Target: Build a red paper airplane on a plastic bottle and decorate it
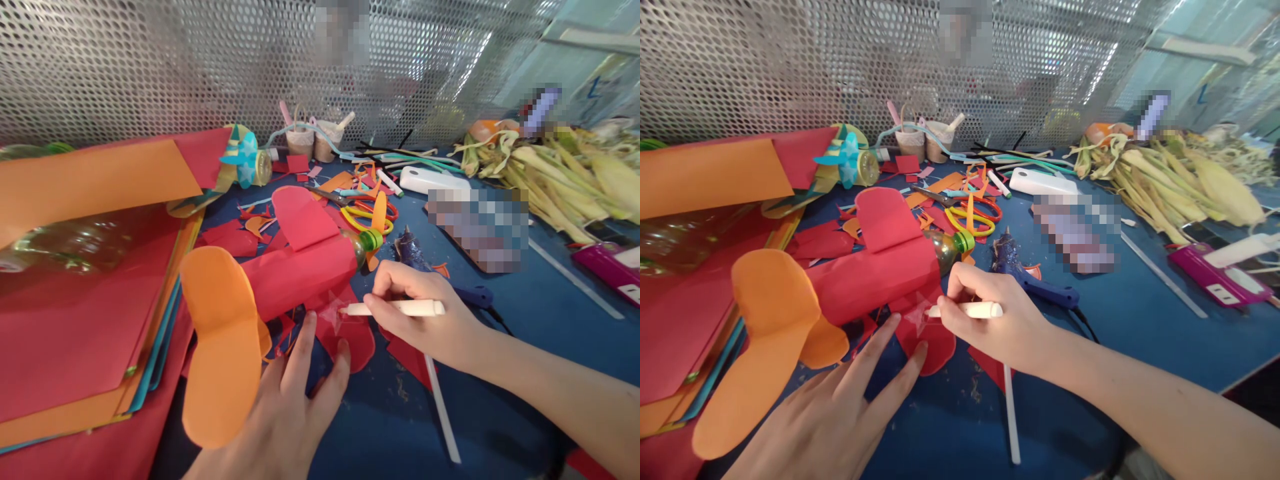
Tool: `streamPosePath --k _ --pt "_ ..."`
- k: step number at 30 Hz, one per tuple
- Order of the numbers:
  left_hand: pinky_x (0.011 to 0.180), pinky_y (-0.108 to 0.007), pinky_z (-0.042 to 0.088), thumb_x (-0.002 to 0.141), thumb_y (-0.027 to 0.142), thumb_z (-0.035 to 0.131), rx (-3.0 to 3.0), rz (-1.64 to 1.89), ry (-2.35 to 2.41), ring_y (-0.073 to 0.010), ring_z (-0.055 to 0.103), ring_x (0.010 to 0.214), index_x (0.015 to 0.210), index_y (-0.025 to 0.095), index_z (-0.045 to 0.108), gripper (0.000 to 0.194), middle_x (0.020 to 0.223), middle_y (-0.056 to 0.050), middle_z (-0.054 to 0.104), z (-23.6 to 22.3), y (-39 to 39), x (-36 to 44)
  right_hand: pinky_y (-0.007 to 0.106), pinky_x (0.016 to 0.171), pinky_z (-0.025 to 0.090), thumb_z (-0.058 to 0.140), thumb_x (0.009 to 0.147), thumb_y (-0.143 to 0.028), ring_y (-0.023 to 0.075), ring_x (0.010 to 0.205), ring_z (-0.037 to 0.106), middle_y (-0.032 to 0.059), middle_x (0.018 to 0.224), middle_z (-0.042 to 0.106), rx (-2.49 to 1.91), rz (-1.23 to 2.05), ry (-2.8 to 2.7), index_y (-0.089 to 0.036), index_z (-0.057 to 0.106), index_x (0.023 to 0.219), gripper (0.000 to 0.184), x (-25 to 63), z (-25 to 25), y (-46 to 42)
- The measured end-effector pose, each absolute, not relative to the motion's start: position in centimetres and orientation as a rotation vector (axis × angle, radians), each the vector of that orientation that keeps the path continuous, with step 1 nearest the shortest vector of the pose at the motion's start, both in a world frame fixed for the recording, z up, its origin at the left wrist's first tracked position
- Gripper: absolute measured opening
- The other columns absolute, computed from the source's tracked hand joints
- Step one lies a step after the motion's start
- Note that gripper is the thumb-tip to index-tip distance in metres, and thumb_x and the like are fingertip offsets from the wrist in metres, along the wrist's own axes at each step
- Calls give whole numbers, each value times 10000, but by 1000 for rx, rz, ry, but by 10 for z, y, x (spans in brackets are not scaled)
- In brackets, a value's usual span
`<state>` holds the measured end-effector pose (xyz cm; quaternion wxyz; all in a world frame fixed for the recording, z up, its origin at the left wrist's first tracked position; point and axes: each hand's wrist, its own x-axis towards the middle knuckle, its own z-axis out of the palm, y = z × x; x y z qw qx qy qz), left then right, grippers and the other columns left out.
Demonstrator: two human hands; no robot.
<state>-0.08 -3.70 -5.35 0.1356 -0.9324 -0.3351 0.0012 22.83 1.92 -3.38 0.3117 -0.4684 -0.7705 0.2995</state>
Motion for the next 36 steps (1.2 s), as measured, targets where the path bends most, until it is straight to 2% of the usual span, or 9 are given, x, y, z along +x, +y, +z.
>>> streamPosePath --k 6,18,25,31,36 --pt "601 -367 600 798 142 404 -2680 27 -974 -279 716 815 1393 263 423 608 1320 -235 552 -56 -35 1 162 407 272 528 879 -254 50 420 347 -87 512 414 -1253 797 -2029 -210 383 683 247 228 -35 18" --pt "644 -378 599 792 67 356 -2700 120 -1008 -270 715 841 1387 275 432 635 1331 -230 546 -48 -39 1 169 404 269 525 879 -251 53 409 350 -83 509 418 -1241 798 -2048 -213 382 684 245 228 -34 18" --pt "641 -389 600 826 119 369 -2709 96 -970 -282 716 844 1403 251 409 594 1344 -253 524 -53 -36 0 171 406 273 525 885 -269 54 410 364 -81 516 417 -1242 765 -2048 -212 393 686 246 229 -36 20" --pt "646 -396 598 808 104 378 -2715 88 -1001 -283 712 844 1392 264 427 608 1355 -242 517 -52 -38 0 178 422 280 525 895 -298 65 433 450 -76 532 426 -1257 782 -2022 -214 396 697 251 230 -37 21" --pt "619 -393 595 784 102 398 -2730 88 -1020 -283 711 817 1392 275 428 633 1343 -246 526 -52 -37 1 182 427 295 534 892 -276 70 430 457 -75 527 445 -1259 798 -2003 -217 393 700 245 231 -37 21"
